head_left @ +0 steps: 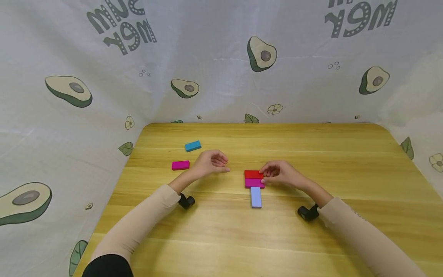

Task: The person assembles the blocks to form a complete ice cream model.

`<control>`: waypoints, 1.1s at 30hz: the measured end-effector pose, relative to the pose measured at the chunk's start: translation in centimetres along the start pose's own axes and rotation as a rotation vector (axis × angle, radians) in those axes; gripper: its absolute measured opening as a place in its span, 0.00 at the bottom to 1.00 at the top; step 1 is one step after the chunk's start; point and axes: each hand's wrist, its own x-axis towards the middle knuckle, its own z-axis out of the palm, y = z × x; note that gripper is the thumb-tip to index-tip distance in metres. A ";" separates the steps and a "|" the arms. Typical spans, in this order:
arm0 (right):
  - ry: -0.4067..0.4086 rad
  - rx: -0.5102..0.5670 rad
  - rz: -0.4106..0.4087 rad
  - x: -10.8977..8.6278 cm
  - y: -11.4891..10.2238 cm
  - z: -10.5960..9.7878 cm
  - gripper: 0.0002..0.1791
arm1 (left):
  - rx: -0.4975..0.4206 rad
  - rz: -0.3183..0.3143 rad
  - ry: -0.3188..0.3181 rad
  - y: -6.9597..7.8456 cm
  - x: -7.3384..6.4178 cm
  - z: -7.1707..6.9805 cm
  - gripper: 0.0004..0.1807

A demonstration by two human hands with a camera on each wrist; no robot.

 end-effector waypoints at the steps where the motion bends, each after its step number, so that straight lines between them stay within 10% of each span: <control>1: -0.001 0.000 0.001 0.0 0.0 0.0 0.14 | 0.008 0.006 0.009 0.0 0.0 -0.4 0.20; 21: 0.001 0.035 -0.001 -0.1 -0.2 -0.1 0.12 | 0.123 0.006 0.147 -1.9 -2.8 -7.6 0.24; 33: 0.001 0.034 0.007 -0.1 0.0 0.0 0.12 | 0.150 -0.071 0.110 -3.9 -6.1 -11.6 0.29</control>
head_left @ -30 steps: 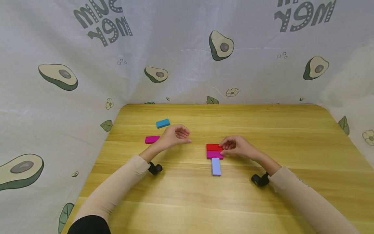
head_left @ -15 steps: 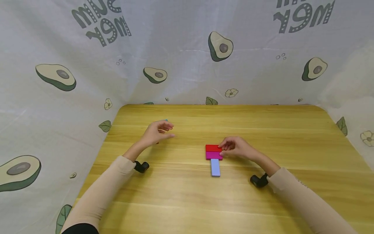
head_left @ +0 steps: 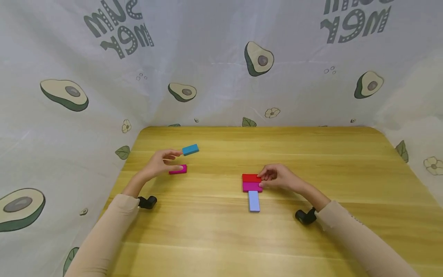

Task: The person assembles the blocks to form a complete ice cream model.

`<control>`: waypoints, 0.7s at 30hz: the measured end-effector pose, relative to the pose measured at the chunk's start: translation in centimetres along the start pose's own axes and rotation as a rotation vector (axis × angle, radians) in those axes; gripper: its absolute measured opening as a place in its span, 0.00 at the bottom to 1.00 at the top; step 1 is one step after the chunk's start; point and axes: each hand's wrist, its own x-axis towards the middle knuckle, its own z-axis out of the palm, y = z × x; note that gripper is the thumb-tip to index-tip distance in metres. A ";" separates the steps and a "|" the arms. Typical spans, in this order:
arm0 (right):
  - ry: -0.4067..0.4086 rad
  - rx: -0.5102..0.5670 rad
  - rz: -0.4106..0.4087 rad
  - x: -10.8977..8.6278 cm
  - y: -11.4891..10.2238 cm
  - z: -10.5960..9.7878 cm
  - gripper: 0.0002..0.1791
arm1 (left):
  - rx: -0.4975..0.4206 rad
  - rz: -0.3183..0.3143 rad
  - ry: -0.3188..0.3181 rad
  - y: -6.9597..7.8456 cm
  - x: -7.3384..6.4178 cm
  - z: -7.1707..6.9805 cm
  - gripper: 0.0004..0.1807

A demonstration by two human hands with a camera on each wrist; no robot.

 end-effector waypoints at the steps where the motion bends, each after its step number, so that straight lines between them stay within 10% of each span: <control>1: -0.001 0.001 0.001 0.0 0.0 0.0 0.12 | 0.003 -0.003 -0.003 -0.3 -0.2 -0.1 0.29; 21: -0.014 0.032 0.006 -0.5 -0.4 0.0 0.12 | 0.038 -0.049 -0.037 -1.8 -1.7 -0.7 0.29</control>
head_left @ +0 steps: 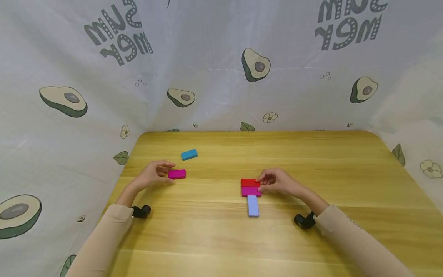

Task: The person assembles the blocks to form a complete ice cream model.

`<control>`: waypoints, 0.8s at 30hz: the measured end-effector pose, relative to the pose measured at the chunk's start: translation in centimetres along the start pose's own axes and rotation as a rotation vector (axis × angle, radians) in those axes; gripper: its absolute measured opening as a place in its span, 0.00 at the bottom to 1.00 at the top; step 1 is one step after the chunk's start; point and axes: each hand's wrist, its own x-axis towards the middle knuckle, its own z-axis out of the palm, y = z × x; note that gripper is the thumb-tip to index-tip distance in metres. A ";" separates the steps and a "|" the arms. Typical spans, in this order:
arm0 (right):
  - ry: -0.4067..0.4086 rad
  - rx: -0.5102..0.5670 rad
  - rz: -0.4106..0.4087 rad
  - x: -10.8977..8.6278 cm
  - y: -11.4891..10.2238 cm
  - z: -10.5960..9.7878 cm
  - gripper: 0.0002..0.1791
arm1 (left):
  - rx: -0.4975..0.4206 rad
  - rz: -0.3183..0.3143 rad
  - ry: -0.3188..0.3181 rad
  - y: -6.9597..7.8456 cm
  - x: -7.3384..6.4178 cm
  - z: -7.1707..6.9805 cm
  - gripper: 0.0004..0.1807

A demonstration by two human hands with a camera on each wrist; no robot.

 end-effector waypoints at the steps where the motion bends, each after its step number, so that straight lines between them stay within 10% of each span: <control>1: 0.004 0.000 -0.002 0.0 0.0 0.0 0.12 | 0.003 -0.001 0.001 0.0 0.0 0.0 0.29; 24: 0.010 0.036 -0.016 -0.2 -0.2 0.2 0.11 | -0.028 -0.086 0.037 -0.6 -0.3 0.0 0.21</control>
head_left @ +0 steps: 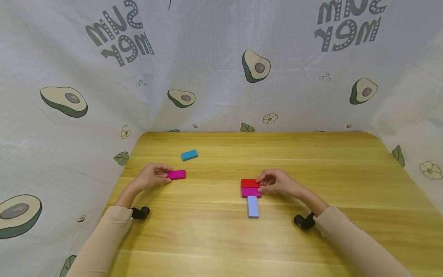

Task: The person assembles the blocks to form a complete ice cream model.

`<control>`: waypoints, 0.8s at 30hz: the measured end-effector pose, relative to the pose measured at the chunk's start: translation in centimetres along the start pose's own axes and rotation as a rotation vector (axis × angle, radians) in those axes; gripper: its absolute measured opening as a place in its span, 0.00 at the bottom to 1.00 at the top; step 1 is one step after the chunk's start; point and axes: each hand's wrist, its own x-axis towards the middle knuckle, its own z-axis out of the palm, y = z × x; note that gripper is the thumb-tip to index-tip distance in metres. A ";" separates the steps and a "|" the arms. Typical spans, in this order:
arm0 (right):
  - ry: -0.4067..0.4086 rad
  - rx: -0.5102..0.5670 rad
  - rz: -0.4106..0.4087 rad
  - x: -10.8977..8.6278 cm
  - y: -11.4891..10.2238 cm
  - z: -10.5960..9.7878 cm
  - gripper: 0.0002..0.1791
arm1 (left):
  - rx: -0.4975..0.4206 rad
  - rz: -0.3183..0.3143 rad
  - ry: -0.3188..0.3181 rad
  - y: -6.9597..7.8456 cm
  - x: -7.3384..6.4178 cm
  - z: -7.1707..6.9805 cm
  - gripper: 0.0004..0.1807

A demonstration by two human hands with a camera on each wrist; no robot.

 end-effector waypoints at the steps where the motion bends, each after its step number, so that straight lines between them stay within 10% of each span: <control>1: 0.000 -0.002 0.005 0.0 0.0 0.0 0.11 | -0.001 0.002 -0.001 0.0 0.0 0.0 0.20; 24: -0.007 -0.020 0.022 0.0 0.2 -0.1 0.12 | 0.005 0.020 0.000 0.0 0.9 0.6 0.19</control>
